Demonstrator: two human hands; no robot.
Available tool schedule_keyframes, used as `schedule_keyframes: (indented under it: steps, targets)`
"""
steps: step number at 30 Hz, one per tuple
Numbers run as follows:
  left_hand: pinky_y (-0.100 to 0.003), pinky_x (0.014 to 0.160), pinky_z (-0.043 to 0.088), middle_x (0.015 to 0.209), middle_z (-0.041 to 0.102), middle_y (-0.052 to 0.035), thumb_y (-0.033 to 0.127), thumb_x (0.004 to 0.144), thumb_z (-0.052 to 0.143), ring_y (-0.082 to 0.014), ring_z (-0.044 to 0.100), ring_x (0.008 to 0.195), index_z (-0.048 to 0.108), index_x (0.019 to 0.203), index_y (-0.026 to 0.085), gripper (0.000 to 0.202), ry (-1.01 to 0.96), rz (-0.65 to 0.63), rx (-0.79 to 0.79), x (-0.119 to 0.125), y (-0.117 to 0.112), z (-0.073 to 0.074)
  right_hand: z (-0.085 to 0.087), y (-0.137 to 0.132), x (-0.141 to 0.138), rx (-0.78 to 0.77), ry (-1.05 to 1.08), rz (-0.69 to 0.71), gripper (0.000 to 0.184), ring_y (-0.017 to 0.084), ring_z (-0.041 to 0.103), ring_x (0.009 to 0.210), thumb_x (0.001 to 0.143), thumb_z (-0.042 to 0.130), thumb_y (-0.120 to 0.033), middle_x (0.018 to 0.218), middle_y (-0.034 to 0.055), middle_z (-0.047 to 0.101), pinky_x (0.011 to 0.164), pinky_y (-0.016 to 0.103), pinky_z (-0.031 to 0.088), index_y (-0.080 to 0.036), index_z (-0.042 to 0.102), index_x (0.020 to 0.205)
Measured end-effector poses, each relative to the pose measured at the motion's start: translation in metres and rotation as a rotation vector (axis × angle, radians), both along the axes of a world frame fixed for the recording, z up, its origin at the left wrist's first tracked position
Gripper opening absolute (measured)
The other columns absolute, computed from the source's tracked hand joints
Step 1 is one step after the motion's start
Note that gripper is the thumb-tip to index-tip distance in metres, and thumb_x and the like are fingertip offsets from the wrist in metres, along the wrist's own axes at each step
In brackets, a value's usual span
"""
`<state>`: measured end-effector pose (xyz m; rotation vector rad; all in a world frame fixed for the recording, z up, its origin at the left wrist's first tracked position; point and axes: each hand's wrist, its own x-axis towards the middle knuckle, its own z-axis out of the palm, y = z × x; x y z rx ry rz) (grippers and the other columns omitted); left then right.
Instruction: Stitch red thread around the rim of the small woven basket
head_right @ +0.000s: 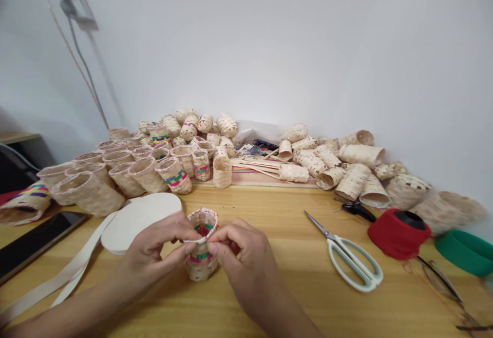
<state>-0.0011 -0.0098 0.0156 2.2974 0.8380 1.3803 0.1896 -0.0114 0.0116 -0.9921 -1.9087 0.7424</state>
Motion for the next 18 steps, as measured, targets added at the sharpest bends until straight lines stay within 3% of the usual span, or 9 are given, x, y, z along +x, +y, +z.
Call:
schedule_keyframes:
  steps: [3, 9, 18]
  targets:
    - [-0.022, 0.058, 0.043, 0.070, 0.066, -0.0027, 0.014, 0.081, 0.060, -0.0128, 0.057, 0.064, 0.070, 0.082, 0.017, 0.011, 0.005, 0.017, -0.039, -0.0016, -0.0001, -0.0006, 0.0024, -0.0002, 0.0014, -0.001, 0.001, -0.019, 0.012, 0.011, 0.051, 0.058, 0.083, 0.060, -0.019, 0.062, -0.0024, 0.055, 0.055, 0.021, 0.038, -0.020, 0.068, 0.074]
    - [-0.023, 0.057, 0.042, 0.069, 0.061, -0.0027, 0.023, 0.083, 0.058, -0.0135, 0.054, 0.063, 0.069, 0.077, 0.016, 0.014, -0.084, 0.146, -0.285, -0.0084, 0.0044, -0.0057, 0.0007, 0.0011, 0.0031, 0.068, -0.025, -0.033, 0.011, 0.012, 0.053, 0.061, 0.083, 0.059, -0.018, 0.066, -0.0018, 0.057, 0.056, 0.022, 0.039, -0.022, 0.070, 0.083]
    - [-0.022, 0.058, 0.041, 0.070, 0.063, -0.0028, 0.017, 0.082, 0.058, -0.0131, 0.054, 0.065, 0.071, 0.079, 0.016, 0.013, -0.076, 0.036, -0.270, -0.0070, 0.0046, -0.0013, -0.0017, 0.0010, 0.0028, 0.072, 0.000, -0.004, 0.012, 0.011, 0.053, 0.063, 0.084, 0.060, -0.016, 0.068, -0.0023, 0.058, 0.058, 0.021, 0.039, -0.023, 0.071, 0.085]
